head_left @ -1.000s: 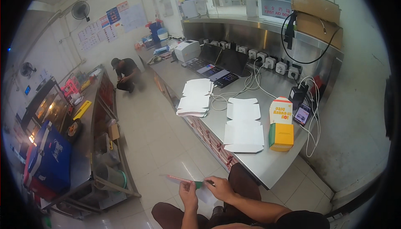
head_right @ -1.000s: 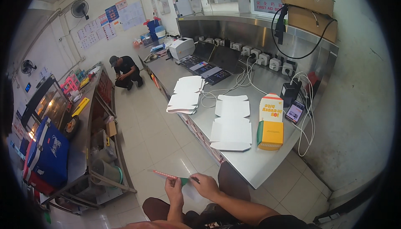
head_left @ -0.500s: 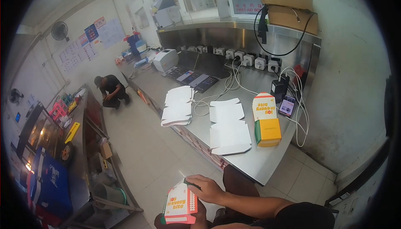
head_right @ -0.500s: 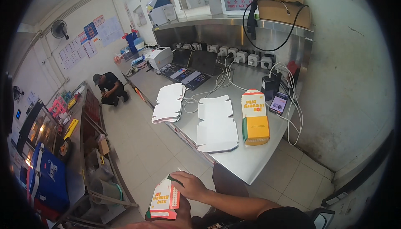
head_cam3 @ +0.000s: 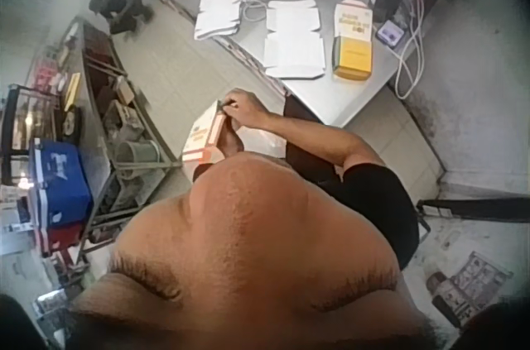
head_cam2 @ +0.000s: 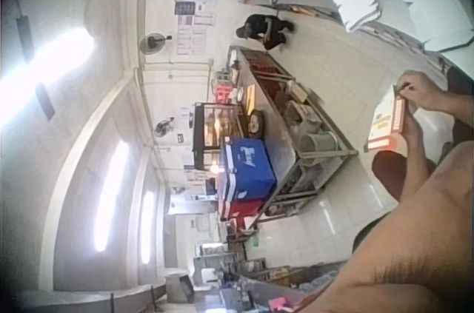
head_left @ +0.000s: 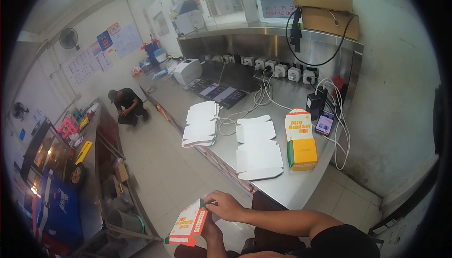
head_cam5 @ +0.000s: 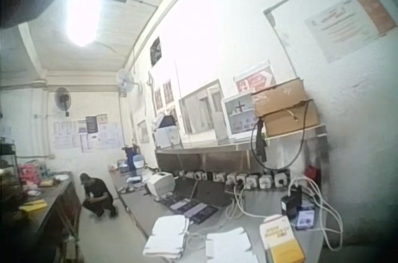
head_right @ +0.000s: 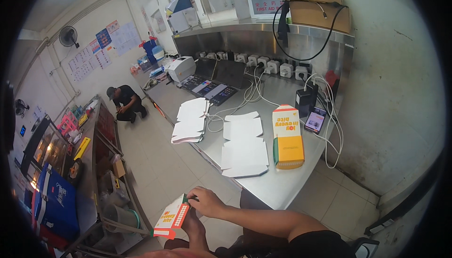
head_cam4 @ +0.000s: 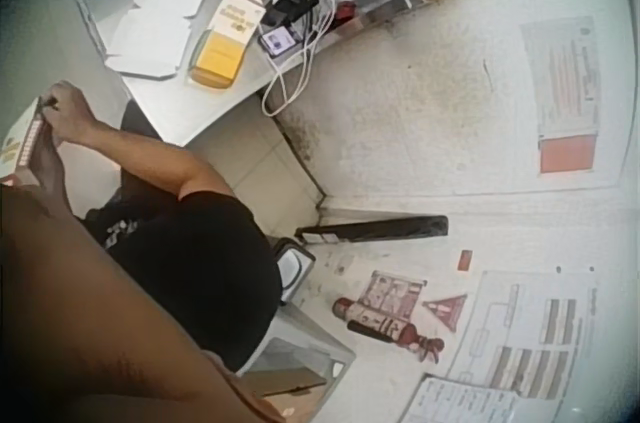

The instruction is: The person sits on the floor and assembles small rectangular boxes from flat cardboard pieces. They fold the sides and apply adhesive strips to secure the flaps, stacking the finished boxes on the counter.

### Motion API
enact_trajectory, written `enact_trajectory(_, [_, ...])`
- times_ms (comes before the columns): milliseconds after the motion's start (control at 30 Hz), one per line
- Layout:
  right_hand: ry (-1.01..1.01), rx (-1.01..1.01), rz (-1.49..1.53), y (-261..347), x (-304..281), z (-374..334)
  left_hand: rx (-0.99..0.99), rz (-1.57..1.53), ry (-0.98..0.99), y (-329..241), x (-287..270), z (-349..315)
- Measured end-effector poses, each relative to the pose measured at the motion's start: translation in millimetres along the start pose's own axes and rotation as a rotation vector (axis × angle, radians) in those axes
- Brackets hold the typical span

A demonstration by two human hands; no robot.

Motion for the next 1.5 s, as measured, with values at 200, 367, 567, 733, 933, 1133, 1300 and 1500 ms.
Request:
enact_trajectory(200, [0.098, -0.014, -0.083, -15.0, -7.7, 29.3, -0.081, -0.126, 0.006, 3.9, 7.4, 19.3])
enact_trajectory(367, [0.11, -0.012, 0.081, -35.2, -10.4, 32.7, -0.089, -0.22, 0.017, 13.7, 13.4, 27.0])
enact_trajectory(567, [0.116, -0.011, 0.126, -54.3, -9.8, 40.4, -0.144, -0.259, 0.011, 42.7, 7.3, 34.9])
enact_trajectory(733, [0.155, -0.047, 0.012, -53.2, -12.0, 46.6, -0.127, -0.201, 0.109, 50.6, 8.2, 42.6])
enact_trajectory(933, [0.193, -0.054, 0.044, -53.6, -12.5, 53.0, -0.053, -0.18, 0.17, 39.8, 16.6, 52.0])
enact_trajectory(1133, [0.205, -0.073, -0.001, -61.6, -10.4, 55.8, -0.017, -0.232, 0.072, 48.7, 7.9, 56.8])
enact_trajectory(1300, [0.175, -0.031, 0.024, -64.9, -17.4, 56.4, -0.055, -0.133, -0.011, 32.6, 24.9, 58.4])
enact_trajectory(1500, [0.139, -0.049, -0.007, -55.4, -26.2, 53.2, -0.107, -0.184, 0.059, 35.9, 27.1, 62.7])
Point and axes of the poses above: each hand's wrist, its own z-axis towards the middle knuckle, its own x-axis out of the palm, y = z × x, the point moved 9 cm from there along z, towards the middle knuckle, and after that the axes turned 12 degrees about y, right-handed, at the moved point
